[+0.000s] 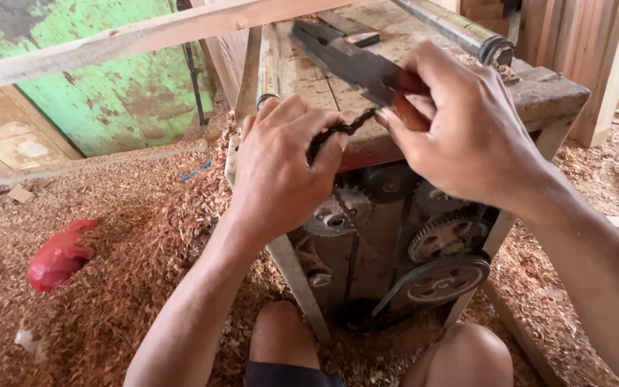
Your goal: The person sits on the floor and uses pliers to manipulate a metal chain on a piece of machinery. They then use a hammer to tap the chain, likely to secure a link or adjust its position.
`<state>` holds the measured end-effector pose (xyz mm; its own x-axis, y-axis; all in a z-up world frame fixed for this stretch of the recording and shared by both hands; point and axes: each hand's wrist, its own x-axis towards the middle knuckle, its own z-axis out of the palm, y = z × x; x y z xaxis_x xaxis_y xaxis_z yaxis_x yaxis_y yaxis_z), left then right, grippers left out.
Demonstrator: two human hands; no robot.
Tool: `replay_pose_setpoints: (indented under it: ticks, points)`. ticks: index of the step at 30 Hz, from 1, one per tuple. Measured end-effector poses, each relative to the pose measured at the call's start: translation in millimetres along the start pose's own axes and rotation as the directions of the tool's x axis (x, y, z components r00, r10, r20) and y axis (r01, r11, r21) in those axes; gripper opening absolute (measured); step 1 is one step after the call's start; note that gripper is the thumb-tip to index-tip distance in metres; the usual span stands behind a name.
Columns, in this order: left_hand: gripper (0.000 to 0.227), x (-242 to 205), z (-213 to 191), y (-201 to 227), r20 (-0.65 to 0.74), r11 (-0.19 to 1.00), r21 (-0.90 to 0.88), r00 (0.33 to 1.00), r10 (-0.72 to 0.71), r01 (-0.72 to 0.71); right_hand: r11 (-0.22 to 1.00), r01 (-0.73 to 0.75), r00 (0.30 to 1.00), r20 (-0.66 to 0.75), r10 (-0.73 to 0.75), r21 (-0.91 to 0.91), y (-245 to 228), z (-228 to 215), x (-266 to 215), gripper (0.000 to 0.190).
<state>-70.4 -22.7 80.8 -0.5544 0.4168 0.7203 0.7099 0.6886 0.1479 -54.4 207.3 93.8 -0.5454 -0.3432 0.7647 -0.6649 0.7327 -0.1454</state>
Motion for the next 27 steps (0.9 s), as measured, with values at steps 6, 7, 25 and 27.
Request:
replay_pose_setpoints:
  ticks: [6,7,25,27]
  points:
    - [0.03,-2.5,-2.6,-1.9,-0.017,0.993,-0.073,0.996,-0.089,0.088,0.993,-0.117,0.99,0.078,0.116,0.015,-3.2,-1.7,7.1,0.015]
    - [0.03,-3.4,-2.5,-2.6,-0.025,0.991,-0.079,0.994,-0.108,0.106,0.977,-0.211,0.97,0.129,0.205,0.03,-3.7,-2.4,6.1,0.014]
    - [0.026,-28.6,21.7,13.6,-0.372,0.984,-0.005,0.913,-0.169,0.181,0.455,0.164,0.956,0.028,-0.291,-0.875,-15.1,-36.0,-13.9,0.022]
    - [0.025,-33.0,24.8,15.2,-0.396,0.981,-0.026,0.899,-0.188,0.194,0.464,0.217,0.974,0.161,-0.157,-0.859,-17.7,-37.1,-10.5,0.021]
